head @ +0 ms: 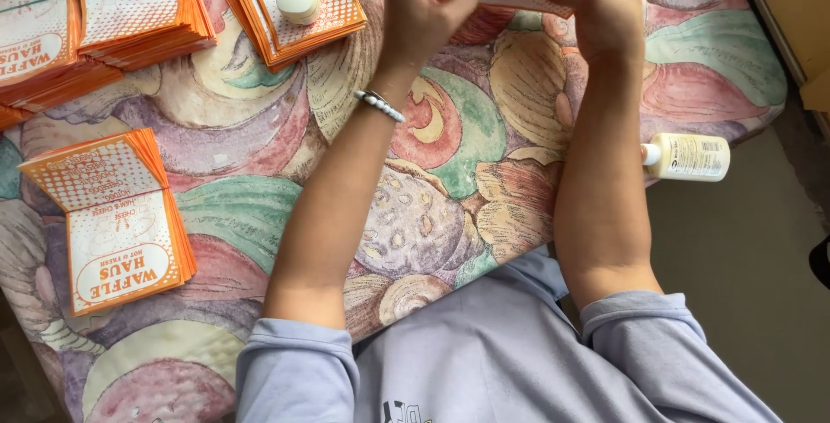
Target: Folding and gluing paper bag templates to assemble them at a table.
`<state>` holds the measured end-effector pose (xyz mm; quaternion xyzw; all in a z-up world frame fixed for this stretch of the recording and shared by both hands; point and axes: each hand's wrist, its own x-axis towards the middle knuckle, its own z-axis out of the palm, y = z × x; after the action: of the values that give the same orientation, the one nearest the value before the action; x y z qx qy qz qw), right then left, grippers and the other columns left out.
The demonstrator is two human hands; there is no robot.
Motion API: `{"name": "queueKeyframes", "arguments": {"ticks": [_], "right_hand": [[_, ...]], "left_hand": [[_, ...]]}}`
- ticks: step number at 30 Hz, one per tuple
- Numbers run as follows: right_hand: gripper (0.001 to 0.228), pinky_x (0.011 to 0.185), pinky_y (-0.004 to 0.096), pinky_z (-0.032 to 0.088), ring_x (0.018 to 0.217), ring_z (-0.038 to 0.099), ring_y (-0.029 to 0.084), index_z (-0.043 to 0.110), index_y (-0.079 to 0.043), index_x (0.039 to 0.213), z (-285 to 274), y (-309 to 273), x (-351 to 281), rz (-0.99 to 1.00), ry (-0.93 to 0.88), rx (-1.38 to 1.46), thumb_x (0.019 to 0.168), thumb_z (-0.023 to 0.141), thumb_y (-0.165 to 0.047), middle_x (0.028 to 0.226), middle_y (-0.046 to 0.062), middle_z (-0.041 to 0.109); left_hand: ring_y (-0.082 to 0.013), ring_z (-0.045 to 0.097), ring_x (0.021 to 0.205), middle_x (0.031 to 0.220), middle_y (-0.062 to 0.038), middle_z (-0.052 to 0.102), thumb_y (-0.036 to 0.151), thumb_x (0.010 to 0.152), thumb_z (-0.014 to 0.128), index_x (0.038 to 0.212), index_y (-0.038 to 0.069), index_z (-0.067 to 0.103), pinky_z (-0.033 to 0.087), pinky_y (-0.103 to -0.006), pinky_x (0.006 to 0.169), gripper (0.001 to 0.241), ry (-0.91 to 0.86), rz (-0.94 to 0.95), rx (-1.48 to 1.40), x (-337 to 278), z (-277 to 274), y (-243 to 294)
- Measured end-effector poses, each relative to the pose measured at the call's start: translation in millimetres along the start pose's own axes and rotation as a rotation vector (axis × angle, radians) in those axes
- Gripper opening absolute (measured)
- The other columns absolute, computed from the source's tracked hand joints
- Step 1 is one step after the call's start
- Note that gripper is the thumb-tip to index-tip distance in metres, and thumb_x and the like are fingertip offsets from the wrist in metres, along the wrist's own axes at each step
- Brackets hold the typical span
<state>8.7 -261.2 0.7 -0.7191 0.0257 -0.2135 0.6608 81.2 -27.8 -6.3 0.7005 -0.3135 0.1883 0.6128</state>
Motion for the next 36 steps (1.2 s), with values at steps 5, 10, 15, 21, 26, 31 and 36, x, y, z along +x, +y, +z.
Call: {"name": "queueKeyframes", "arguments": {"ticks": [5, 10, 15, 21, 26, 31, 36], "right_hand": [[0.052, 0.035, 0.032, 0.026, 0.055, 0.042, 0.015, 0.049, -0.007, 0.107, 8.2, 45.6, 7.7, 0.240, 0.449, 0.267, 0.058, 0.054, 0.009, 0.078, 0.006, 0.043], [0.040, 0.028, 0.033, 0.022, 0.046, 0.037, 0.015, 0.045, -0.010, 0.102, 16.7, 26.9, 7.1, 0.263, 0.441, 0.284, 0.067, 0.051, 0.010, 0.074, 0.006, 0.037], [0.037, 0.039, 0.031, 0.033, 0.064, 0.049, 0.015, 0.050, -0.012, 0.106, 12.9, 33.5, 4.0, 0.315, 0.393, 0.121, 0.073, 0.057, 0.003, 0.087, 0.004, 0.044], [0.028, 0.035, 0.030, 0.024, 0.050, 0.034, 0.011, 0.049, -0.012, 0.100, 17.1, 30.1, 3.7, 0.290, 0.376, 0.194, 0.079, 0.051, 0.006, 0.079, 0.002, 0.041], [0.026, 0.046, 0.026, 0.030, 0.068, 0.043, 0.010, 0.051, -0.016, 0.098, 22.3, 12.2, -1.8, 0.363, 0.424, 0.064, 0.076, 0.059, -0.007, 0.086, -0.001, 0.045], [0.023, 0.052, 0.026, 0.035, 0.067, 0.042, 0.009, 0.049, -0.015, 0.101, 10.5, 22.8, 1.7, 0.282, 0.371, 0.030, 0.085, 0.066, -0.012, 0.086, -0.001, 0.048], [0.045, 0.066, 0.031, 0.020, 0.070, 0.021, 0.008, 0.020, -0.024, 0.068, -11.0, 15.9, 14.9, 0.328, 0.225, -0.217, 0.065, 0.060, -0.003, 0.068, -0.009, 0.024]], "left_hand": [[-0.0236, 0.078, 0.084, 0.093, -0.011, 0.074, -0.007, 0.074, 0.070, 0.105, 0.005, 0.063, 0.072, -0.0294, 0.074, 0.035, 0.039, -0.164, -0.205, -4.2, 26.0, -8.2], [-0.0182, 0.066, 0.074, 0.085, -0.005, 0.070, 0.008, 0.069, 0.076, 0.092, 0.010, 0.065, 0.058, -0.0331, 0.070, 0.026, 0.155, -0.290, -0.154, 4.3, 32.0, -4.4], [-0.0233, 0.075, 0.087, 0.093, -0.008, 0.076, 0.002, 0.070, 0.074, 0.100, 0.008, 0.068, 0.065, -0.0374, 0.079, 0.032, 0.082, -0.328, -0.216, 3.7, 34.6, -14.3], [-0.0269, 0.073, 0.100, 0.106, -0.011, 0.074, 0.000, 0.074, 0.074, 0.114, 0.004, 0.064, 0.061, -0.0404, 0.096, 0.042, 0.063, -0.303, -0.229, 1.8, 40.5, -16.9], [-0.0135, 0.049, 0.056, 0.061, 0.002, 0.055, 0.012, 0.072, 0.066, 0.071, 0.014, 0.053, 0.041, -0.0346, 0.056, 0.014, 0.120, -0.353, -0.165, 5.6, 36.3, -5.6], [-0.0110, 0.050, 0.059, 0.063, 0.004, 0.053, 0.018, 0.083, 0.071, 0.071, 0.017, 0.052, 0.041, -0.0287, 0.055, 0.023, 0.091, -0.404, -0.184, 1.5, 32.3, -8.4], [-0.0100, 0.067, 0.061, 0.081, -0.003, 0.068, 0.008, 0.090, 0.071, 0.097, 0.006, 0.066, 0.058, -0.0180, 0.048, 0.009, -0.089, -0.704, -0.185, -6.7, 26.3, -4.0]]}}
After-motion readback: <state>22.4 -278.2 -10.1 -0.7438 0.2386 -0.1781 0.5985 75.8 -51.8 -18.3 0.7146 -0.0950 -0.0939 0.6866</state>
